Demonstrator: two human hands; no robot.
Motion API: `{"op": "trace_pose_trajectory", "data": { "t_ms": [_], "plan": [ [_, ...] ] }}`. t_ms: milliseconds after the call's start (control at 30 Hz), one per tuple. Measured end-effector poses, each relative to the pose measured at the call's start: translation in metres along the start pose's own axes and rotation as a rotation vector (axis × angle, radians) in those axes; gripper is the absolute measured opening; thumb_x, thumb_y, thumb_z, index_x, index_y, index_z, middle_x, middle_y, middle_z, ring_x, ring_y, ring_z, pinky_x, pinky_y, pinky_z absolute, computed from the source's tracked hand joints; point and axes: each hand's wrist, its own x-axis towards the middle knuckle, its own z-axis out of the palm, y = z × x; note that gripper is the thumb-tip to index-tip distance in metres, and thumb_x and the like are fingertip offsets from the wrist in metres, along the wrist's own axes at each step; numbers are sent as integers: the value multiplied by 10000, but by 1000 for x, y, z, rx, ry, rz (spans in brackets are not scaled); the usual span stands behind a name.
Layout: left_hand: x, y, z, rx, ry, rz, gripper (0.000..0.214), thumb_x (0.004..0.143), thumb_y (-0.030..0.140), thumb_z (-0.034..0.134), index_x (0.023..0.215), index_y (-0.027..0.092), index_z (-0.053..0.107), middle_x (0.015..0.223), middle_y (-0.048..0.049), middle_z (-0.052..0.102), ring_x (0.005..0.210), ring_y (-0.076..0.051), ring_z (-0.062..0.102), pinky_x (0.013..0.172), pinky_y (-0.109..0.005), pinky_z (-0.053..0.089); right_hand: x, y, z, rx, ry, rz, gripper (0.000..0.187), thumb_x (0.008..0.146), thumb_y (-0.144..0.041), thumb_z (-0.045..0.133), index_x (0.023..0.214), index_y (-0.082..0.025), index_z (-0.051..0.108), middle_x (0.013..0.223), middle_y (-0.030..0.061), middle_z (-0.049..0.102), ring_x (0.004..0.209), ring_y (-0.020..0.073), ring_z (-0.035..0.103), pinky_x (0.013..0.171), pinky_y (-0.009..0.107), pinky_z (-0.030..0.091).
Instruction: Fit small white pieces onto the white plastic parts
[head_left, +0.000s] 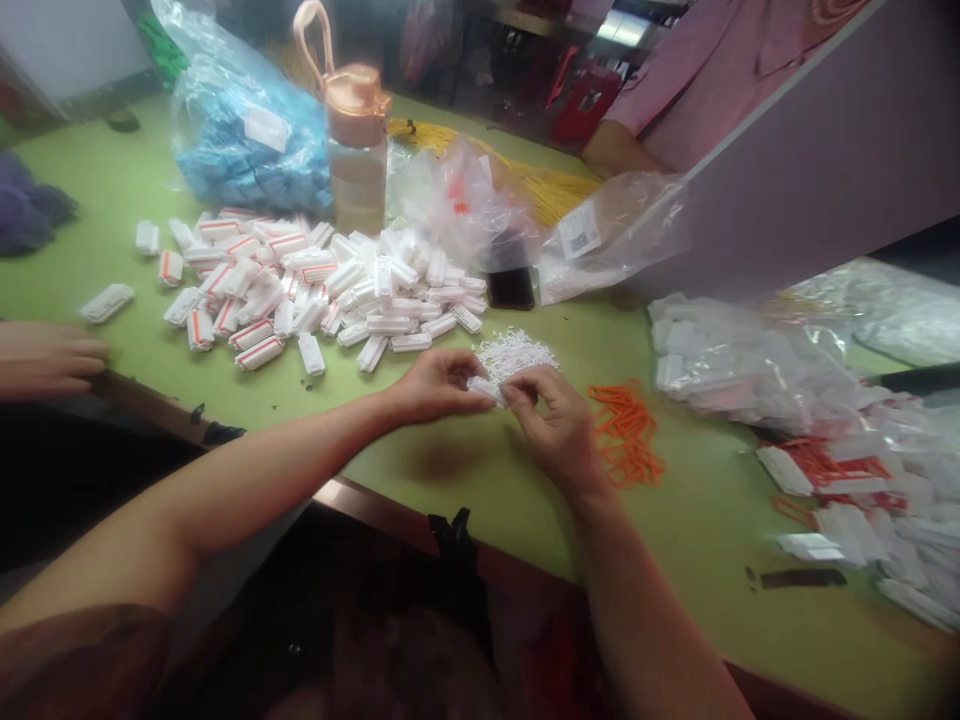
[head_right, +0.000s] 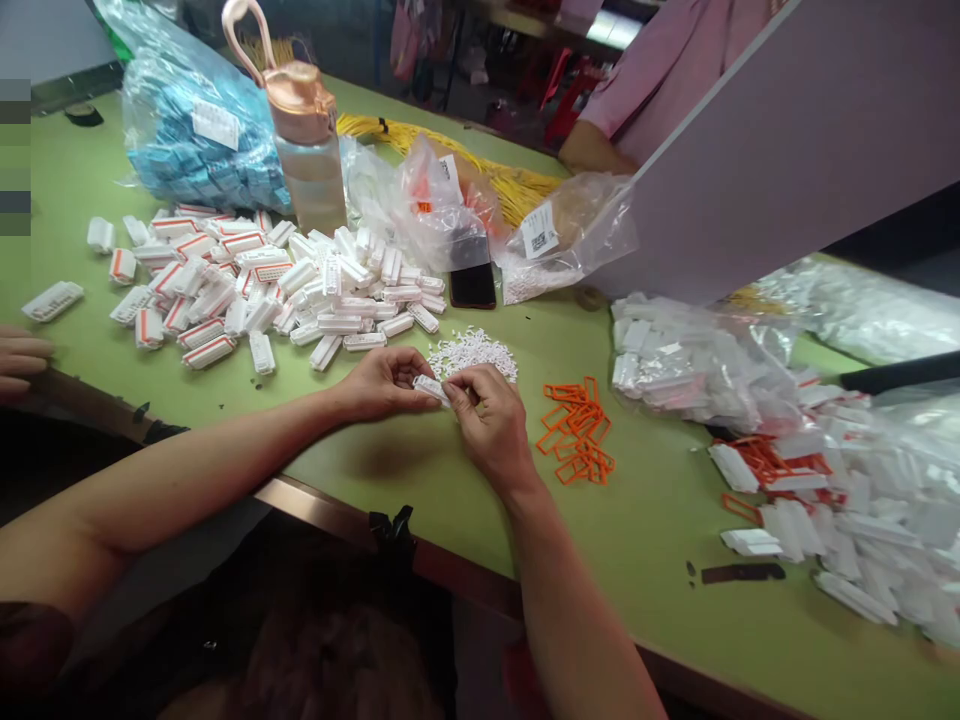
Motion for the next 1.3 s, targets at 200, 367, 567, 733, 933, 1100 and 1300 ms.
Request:
{"op": "trace_pose_trajectory", "data": {
  "t_ms": [200,367,567,733,933,1100,1300],
  "plan": [
    [1,-3,-1,25,-20,-4,402,596,338,808,851,112,595,637,23,576,539,-55,503,510,-196,390,-1,-4,6,-70,-13,-32,186,901,-341,506,771,-226,573,801,35,638,743,173,561,678,326,406],
    [0,-3,-1,23,-29,32,373,609,338,795,833,113,600,667,11,601,565,-58,525,536,-199,411,-2,-3,10,-197,8,-80,198,916,-340,494,786,-230,595,809,37,664,741,175,578,691,333,380],
    [-1,0,0,17,-14,16,338,619,307,788,822,112,601,582,53,527,499,-27,438,483,-174,341,-6,-4,13,-335,73,-163,205,933,-311,507,838,-228,668,845,38,702,838,187,607,758,347,352],
    [0,-3,-1,-17,70,21,333,598,272,793,810,105,597,587,51,526,513,-28,436,479,-168,325,-9,-9,12,-369,57,-198,207,921,-332,531,959,-281,728,886,39,707,826,194,581,735,357,339],
    [1,-6,-3,-92,96,1,390,562,300,833,804,115,589,652,17,608,570,-57,537,551,-194,410,-4,-3,4,-147,81,-122,228,913,-356,531,975,-265,731,955,52,688,876,196,599,787,360,409],
    [2,-4,-2,-176,152,-14,435,548,320,852,812,141,556,695,9,642,625,-93,601,620,-235,473,2,23,-13,-80,80,187,243,871,-399,549,855,-209,699,879,53,696,829,204,620,734,332,445],
    [2,-1,-1,-223,174,2,411,563,286,847,813,141,555,673,24,623,612,-90,595,604,-225,455,-3,24,-3,-295,-88,242,211,851,-378,550,811,-219,683,869,42,702,779,192,596,688,315,375]
  ]
}}
